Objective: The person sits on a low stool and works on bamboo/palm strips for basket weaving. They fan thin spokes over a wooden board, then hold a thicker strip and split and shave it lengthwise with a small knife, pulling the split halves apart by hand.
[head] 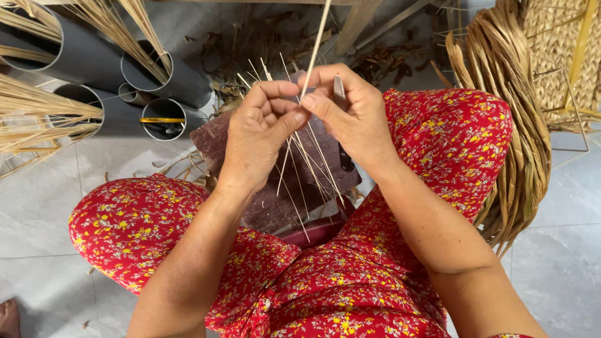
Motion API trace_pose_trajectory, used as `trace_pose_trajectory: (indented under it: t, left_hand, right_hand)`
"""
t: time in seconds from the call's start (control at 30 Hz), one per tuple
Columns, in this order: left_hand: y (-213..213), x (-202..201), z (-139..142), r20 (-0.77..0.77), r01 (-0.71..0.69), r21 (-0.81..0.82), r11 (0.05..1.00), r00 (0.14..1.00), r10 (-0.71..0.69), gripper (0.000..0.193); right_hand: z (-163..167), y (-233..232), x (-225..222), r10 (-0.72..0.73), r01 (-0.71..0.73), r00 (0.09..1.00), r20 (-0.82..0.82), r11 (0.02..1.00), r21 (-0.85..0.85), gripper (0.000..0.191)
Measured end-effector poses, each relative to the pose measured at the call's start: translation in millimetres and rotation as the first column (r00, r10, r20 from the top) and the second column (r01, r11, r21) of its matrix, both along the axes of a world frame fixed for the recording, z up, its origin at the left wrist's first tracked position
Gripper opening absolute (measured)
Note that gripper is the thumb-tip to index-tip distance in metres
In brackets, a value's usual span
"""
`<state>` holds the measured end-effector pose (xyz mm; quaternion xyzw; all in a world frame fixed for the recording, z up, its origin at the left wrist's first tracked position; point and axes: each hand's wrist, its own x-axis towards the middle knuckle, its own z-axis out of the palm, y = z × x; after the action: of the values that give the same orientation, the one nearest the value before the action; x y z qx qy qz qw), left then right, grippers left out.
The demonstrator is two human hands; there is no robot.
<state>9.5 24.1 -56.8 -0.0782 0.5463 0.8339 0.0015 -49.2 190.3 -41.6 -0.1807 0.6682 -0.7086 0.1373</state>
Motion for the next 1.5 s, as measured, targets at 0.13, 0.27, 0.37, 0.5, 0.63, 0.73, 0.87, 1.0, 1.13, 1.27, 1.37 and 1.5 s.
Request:
trace_pose_trajectory:
  t: [0.13,0.27,0.37,0.5,0.63,0.73,0.87,1.0,1.13,1.27,1.37,1.5]
  left_hand:
    - [5,-1,-2,0.034,0.001,-0.141,0.990,0.999,0.004,0.021]
    - [4,-1,-2,0.033,0.012,-0.167,0.986,0.999,-0.007,0.008]
    - [2,-1,-1,0.046,0.016,-0.121,0.993,0.999,-0.010,0.007]
    - [0,-1,1,0.086,0.013,-0.065,0.998,0.996,-0.007,0.008]
    - [-2,-1,2,0.114,-0.007,-0.045,0.999,0.993,0.012,0.007]
    - [-8,0,3,0.130,-0.030,-0.105,0.994,0.991,0.044,0.006]
    - [-16,3,2,0.108,-0.010,-0.136,0.991,0.994,0.025,0.007]
    - [-28,5,-2,0.100,0.033,-0.173,0.984,0.995,-0.016,0.007]
    - [-42,6,-6,0.084,0.053,-0.282,0.958,0.996,-0.030,0.007]
    - [-57,5,-4,0.020,0.040,-0.385,0.922,0.999,-0.035,0.006]
    - [-63,5,1,0.101,0.003,-0.452,0.892,0.994,0.048,0.006]
    - [-57,1,4,0.124,-0.057,-0.389,0.920,0.986,0.113,0.007]
  right_hand:
    - [-6,4,-5,-0.055,0.056,0.998,-0.010,0.994,0.098,0.012]
    - [-5,9,-7,-0.027,0.032,0.999,-0.037,0.990,0.135,0.013]
    - [-1,12,-9,-0.013,0.028,0.997,-0.080,0.981,0.192,0.014]
    - [1,15,-10,0.029,0.000,0.990,-0.138,0.979,0.205,0.014]
    - [1,20,-13,0.073,-0.033,0.979,-0.192,0.978,0.204,0.011]
    - [3,28,-21,0.038,-0.042,0.988,0.149,0.999,0.023,0.007]
    - [7,54,-42,0.056,0.028,0.968,0.244,0.944,-0.330,0.013]
    - [5,94,-60,-0.024,0.191,0.944,0.328,0.854,-0.484,0.021]
    - [-3,138,-78,-0.087,0.295,0.940,0.329,0.690,-0.661,0.028]
    - [-6,178,-89,-0.221,0.434,0.899,0.377,0.550,-0.713,0.023]
    - [-9,185,-90,-0.250,0.458,0.888,0.385,0.535,-0.710,0.023]
    - [-14,152,-81,-0.287,0.433,0.882,0.373,0.808,-0.401,0.023]
